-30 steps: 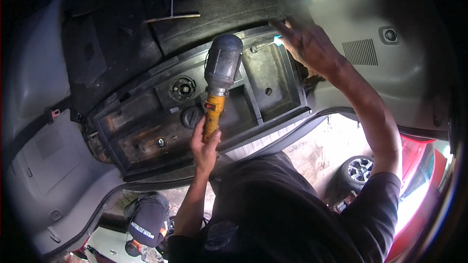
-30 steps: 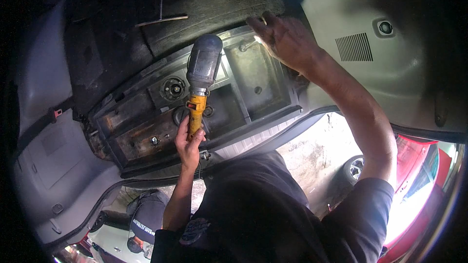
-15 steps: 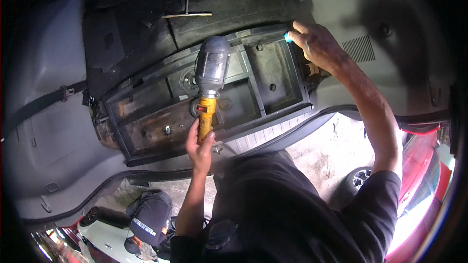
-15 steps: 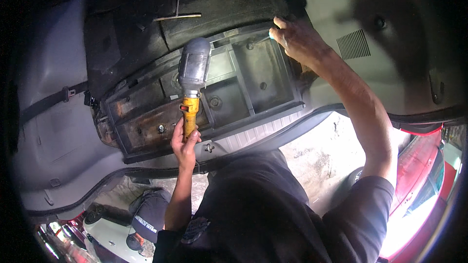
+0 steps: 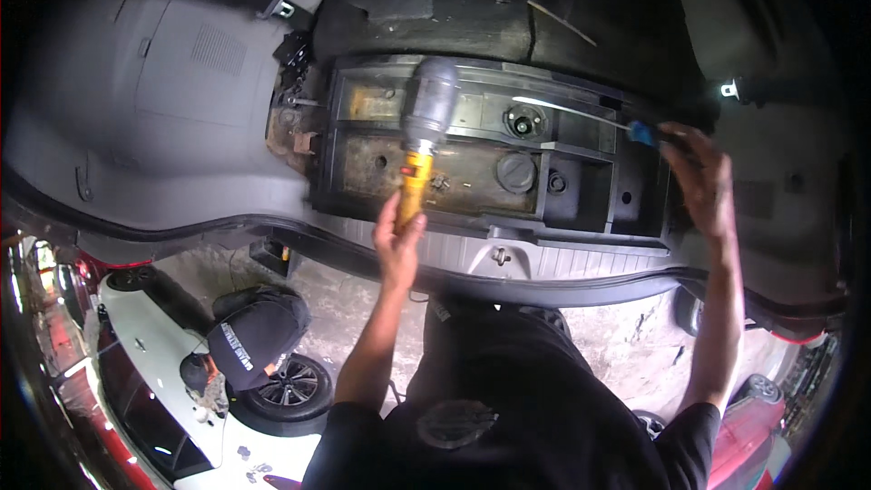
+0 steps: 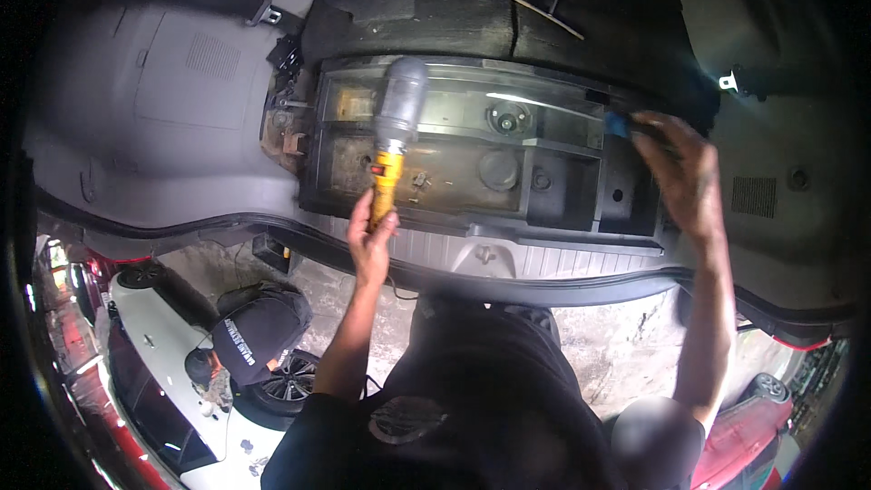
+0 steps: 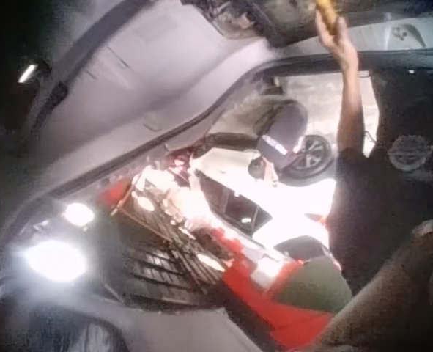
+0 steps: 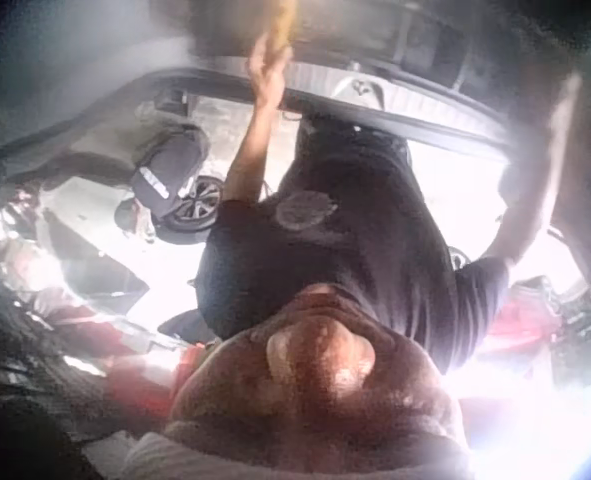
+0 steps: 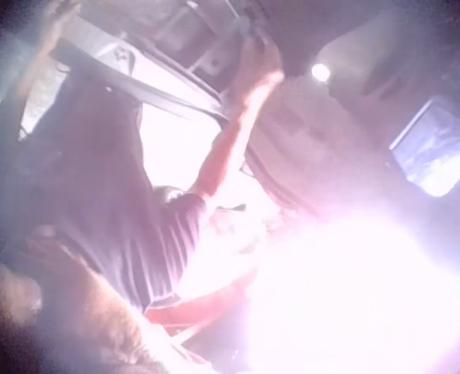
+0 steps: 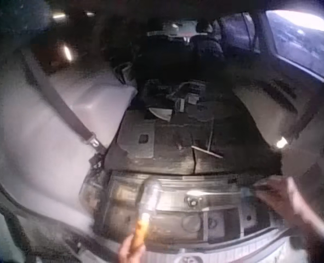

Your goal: The person removes the fuel pump assembly from the rear trunk area of a vehicle. The person uses a screwdriver to pry and loosen components, handles electrical connectors, and lifts the pump unit out of the fuel tank opening.

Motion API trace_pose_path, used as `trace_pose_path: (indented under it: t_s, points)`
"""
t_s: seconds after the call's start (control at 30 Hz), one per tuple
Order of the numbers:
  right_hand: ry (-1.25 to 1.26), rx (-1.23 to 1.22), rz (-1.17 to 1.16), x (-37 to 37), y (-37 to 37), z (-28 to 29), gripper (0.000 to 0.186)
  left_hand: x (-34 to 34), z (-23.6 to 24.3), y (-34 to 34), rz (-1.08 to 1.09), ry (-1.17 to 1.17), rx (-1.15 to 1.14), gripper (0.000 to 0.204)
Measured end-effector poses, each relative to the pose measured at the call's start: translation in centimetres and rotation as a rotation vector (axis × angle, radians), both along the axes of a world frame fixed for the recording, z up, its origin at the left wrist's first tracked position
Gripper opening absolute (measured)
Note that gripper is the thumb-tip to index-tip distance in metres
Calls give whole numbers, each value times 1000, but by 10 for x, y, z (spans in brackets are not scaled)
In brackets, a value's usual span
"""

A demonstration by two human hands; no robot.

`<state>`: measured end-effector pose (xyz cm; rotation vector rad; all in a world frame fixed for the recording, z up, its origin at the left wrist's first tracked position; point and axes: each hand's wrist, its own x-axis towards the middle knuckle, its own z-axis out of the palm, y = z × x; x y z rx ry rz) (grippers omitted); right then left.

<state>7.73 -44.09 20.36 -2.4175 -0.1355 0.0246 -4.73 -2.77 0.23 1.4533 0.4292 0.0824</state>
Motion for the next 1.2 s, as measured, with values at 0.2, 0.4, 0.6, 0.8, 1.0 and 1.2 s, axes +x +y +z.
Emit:
trace_pose_path:
  t_s: [0.2, 0.4, 0.6, 0.8, 1.0, 1.2]
  points:
    - [-54, -77, 226, 43, 182, -38, 25, 24, -14, 113, 57, -80, 155, 58]
    - [-127, -140, 350, 99, 265, -93, 26, 42, -15, 142, 111, -110, 17, 57]
    - [-116, -189, 404, 124, 269, -124, 26, 41, -45, 147, 116, -72, 12, 59]
    - [109, -215, 360, 132, 264, -131, 29, 46, -58, 151, 114, -15, -105, 60]
    - [52, -277, 451, 144, 276, -124, 30, 49, -60, 152, 127, 1, -92, 61]
    - [-86, -461, 700, 180, 312, -113, 20, 47, -58, 152, 172, 12, -257, 61]
